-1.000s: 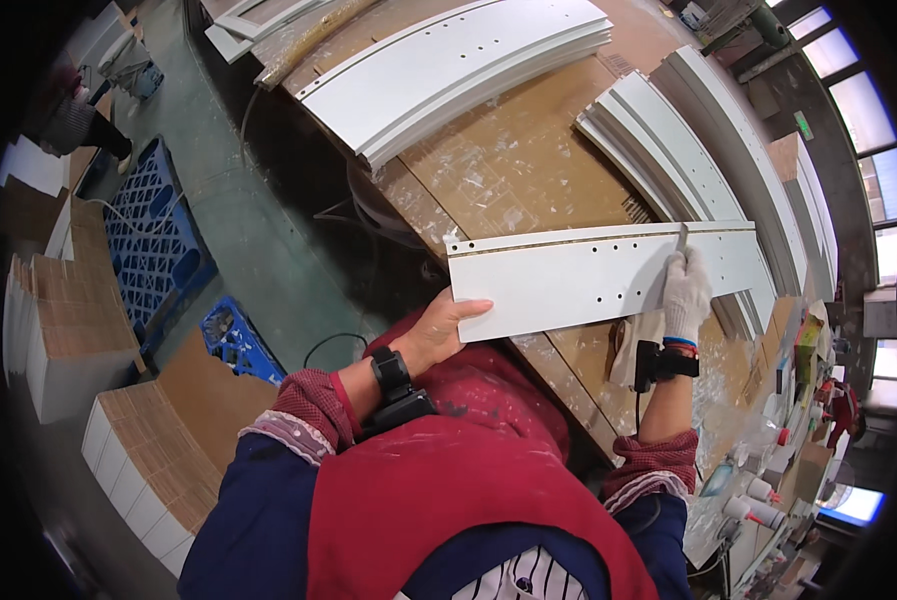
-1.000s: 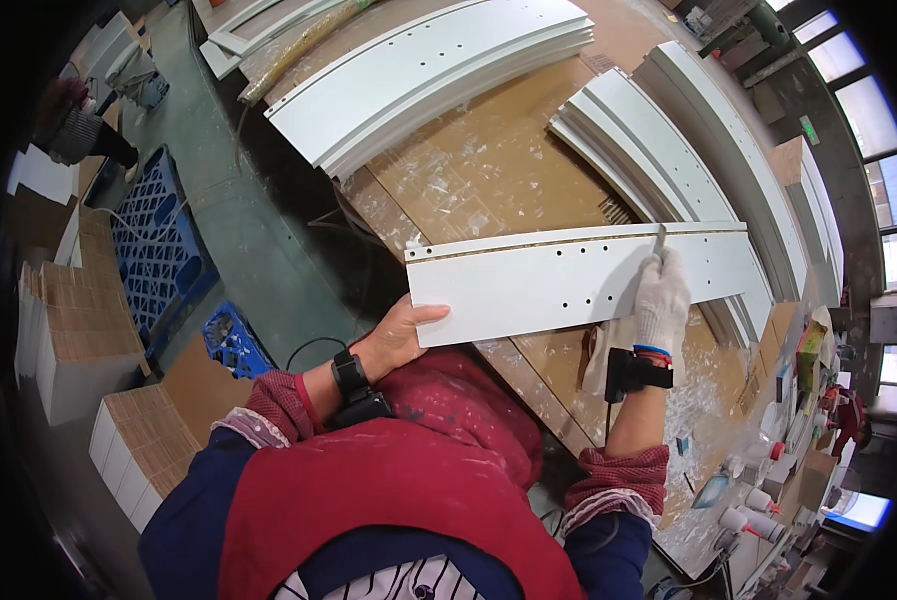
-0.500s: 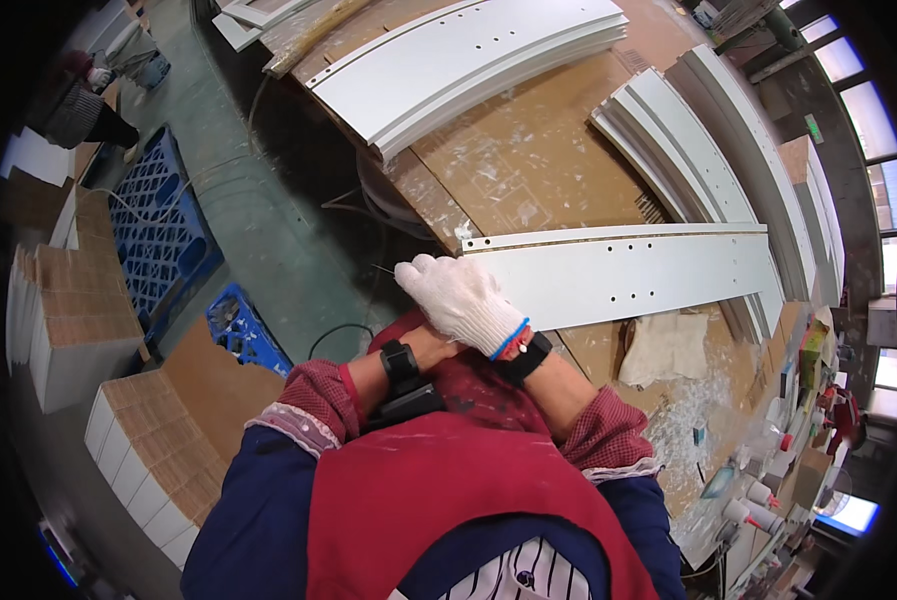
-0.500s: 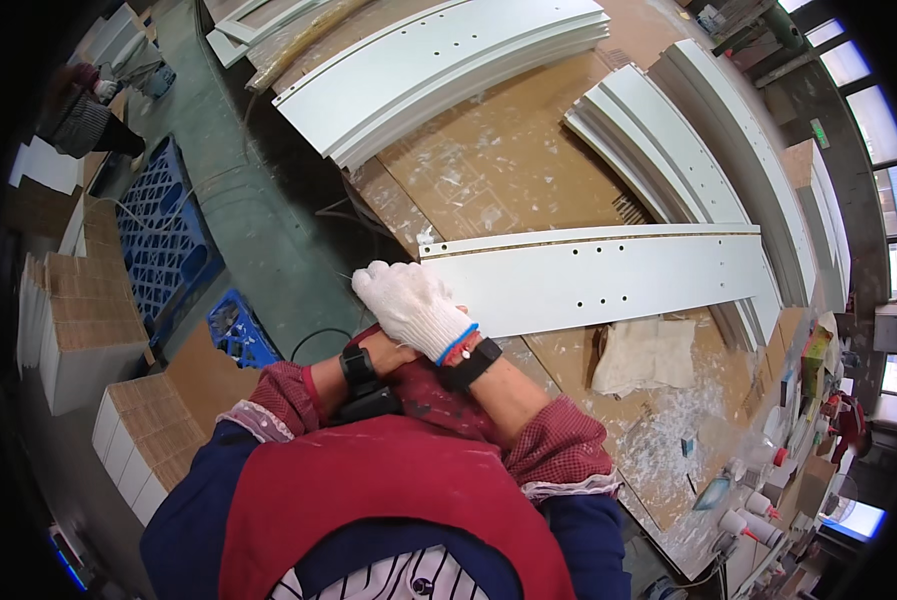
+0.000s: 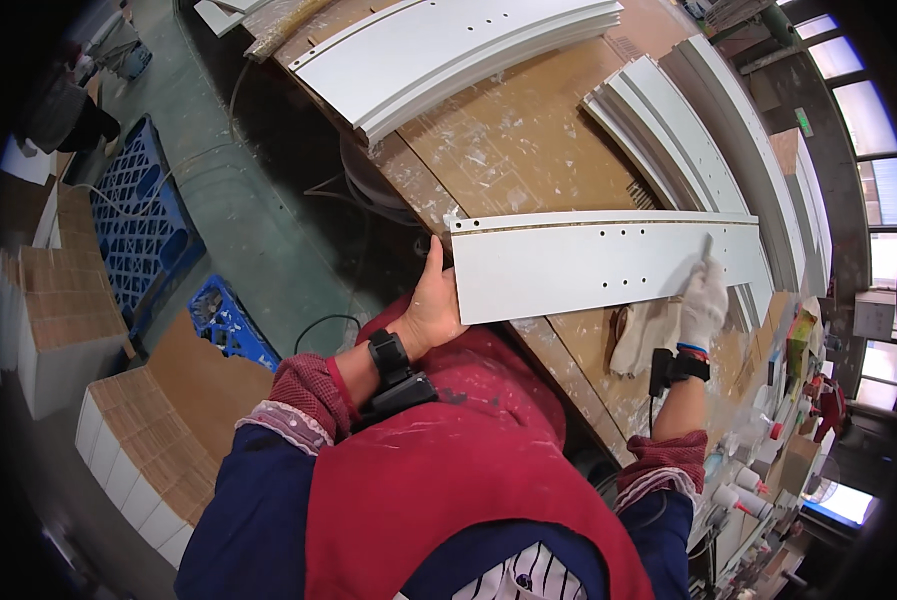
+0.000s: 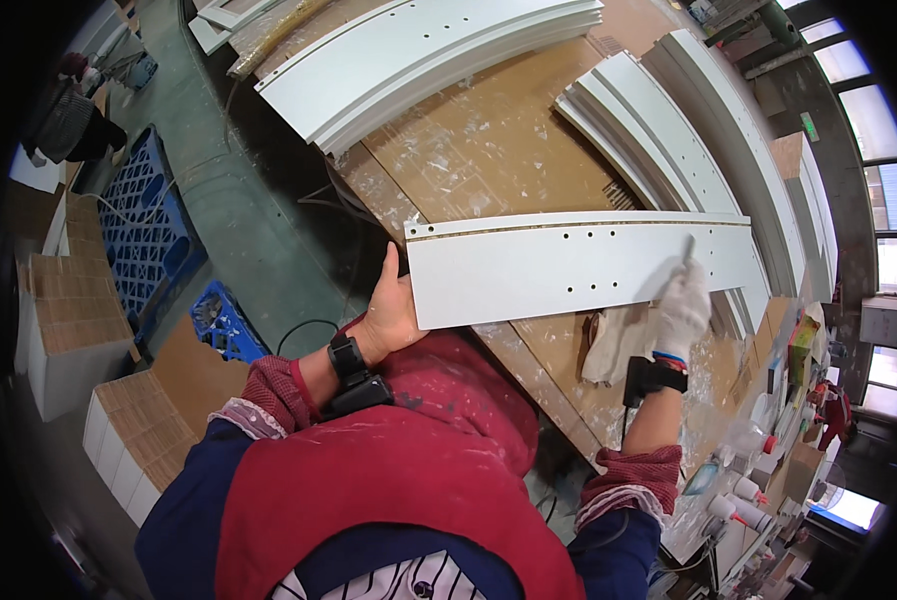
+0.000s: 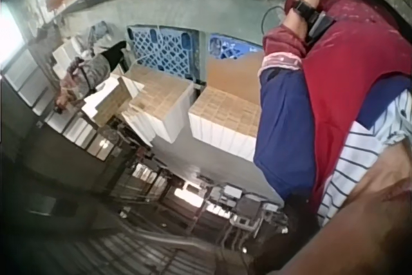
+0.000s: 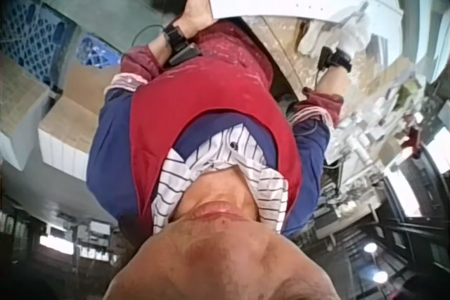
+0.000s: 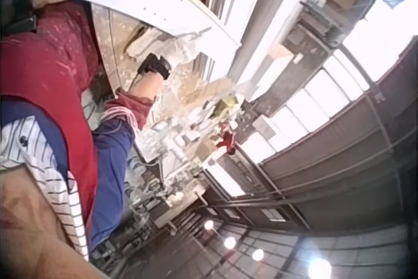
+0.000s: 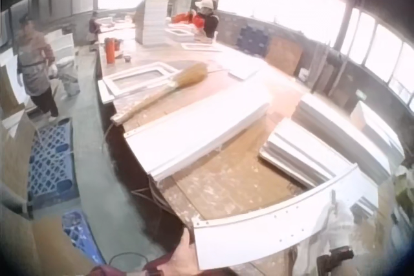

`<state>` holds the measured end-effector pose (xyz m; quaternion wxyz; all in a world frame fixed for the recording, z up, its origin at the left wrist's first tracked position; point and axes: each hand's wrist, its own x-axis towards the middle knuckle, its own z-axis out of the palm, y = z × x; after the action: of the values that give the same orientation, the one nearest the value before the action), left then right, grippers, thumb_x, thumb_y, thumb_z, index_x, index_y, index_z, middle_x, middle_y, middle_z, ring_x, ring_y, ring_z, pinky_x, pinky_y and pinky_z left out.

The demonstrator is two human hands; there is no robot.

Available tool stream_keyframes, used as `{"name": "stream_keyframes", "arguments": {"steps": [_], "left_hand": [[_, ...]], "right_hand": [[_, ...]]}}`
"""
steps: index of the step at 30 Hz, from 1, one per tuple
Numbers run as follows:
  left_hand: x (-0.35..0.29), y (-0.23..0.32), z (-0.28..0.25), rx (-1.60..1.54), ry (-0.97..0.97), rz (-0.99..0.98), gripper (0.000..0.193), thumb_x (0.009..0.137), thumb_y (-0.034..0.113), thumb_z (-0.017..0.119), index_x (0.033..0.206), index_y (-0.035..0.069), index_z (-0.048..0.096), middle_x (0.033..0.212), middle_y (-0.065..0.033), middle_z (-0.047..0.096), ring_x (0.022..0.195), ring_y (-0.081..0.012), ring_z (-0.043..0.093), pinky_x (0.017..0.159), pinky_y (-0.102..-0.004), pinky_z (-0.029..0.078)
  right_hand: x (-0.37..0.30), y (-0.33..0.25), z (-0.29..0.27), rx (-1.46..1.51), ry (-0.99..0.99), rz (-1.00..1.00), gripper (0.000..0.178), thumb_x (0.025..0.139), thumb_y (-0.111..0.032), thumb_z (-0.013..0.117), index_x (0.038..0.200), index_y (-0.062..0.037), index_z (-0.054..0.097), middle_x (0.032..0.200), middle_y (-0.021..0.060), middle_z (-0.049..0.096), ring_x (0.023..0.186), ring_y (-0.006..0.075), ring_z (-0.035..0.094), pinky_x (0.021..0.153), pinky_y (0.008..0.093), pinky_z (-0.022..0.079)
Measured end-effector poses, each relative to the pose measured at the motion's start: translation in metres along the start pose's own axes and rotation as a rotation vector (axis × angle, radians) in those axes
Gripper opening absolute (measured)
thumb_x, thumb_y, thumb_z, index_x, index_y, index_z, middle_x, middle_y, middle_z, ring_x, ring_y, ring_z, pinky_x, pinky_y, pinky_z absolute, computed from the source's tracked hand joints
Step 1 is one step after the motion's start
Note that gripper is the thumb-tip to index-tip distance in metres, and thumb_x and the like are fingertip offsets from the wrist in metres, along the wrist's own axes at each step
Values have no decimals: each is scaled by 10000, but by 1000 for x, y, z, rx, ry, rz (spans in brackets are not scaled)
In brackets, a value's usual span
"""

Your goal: The person wipes white wooden panels with a cloth and scrapes edges with a metal scraper. They handle each panel one at a time, flip it, and place it back on the workbench. The person repeats this process for multiple panels throughout the video.

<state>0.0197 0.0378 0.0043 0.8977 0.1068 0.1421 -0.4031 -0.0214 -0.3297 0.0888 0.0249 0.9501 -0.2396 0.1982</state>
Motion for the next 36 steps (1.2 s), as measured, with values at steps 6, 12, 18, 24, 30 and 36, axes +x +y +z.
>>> {"name": "stream_keyframes", "arguments": {"steps": [6,12,18,24,30,36], "left_hand": [[-1,6,-7,-15,-28,-13,886,845,726,229,1343,12,392,1371,-128,429,1253,-280,417,1066,-413,303],[0,9,-7,-62,-67,-43,951,813,762,229,1366,-4,341,1407,-144,376,1286,-290,370,1084,-427,264],[-3,10,1,-128,-146,-41,947,823,750,228,1386,-9,296,1422,-166,345,1314,-323,323,1098,-440,228],[-3,13,-1,-60,-204,16,875,858,700,257,1387,4,298,1411,-155,366,1293,-320,354,1087,-450,238],[-11,13,14,347,-67,132,558,954,404,390,1352,15,348,1344,-113,449,1226,-274,444,1054,-418,318],[-30,24,-8,832,-143,73,564,860,160,568,1335,-36,333,1314,-136,466,1192,-254,479,1031,-367,342]], "right_hand": [[-86,-180,-6,123,-95,-591,166,865,-99,494,991,-40,586,781,93,598,615,220,594,522,328,482],[-136,-218,-9,584,-173,-782,261,762,-85,588,1024,-82,586,783,55,613,566,233,602,515,341,495],[-89,-141,-10,358,15,-439,160,856,-51,558,1002,-37,621,669,86,585,548,201,576,513,306,493],[-135,-178,-35,715,-503,-724,264,766,-80,608,1029,-93,597,791,88,617,653,244,605,578,331,495],[-118,-107,-40,1182,-533,317,152,881,-139,572,958,-14,609,771,27,605,682,77,529,622,224,440],[-110,-100,-32,1705,-324,522,137,922,-138,524,947,-7,556,769,17,592,676,73,515,630,210,423]]}}
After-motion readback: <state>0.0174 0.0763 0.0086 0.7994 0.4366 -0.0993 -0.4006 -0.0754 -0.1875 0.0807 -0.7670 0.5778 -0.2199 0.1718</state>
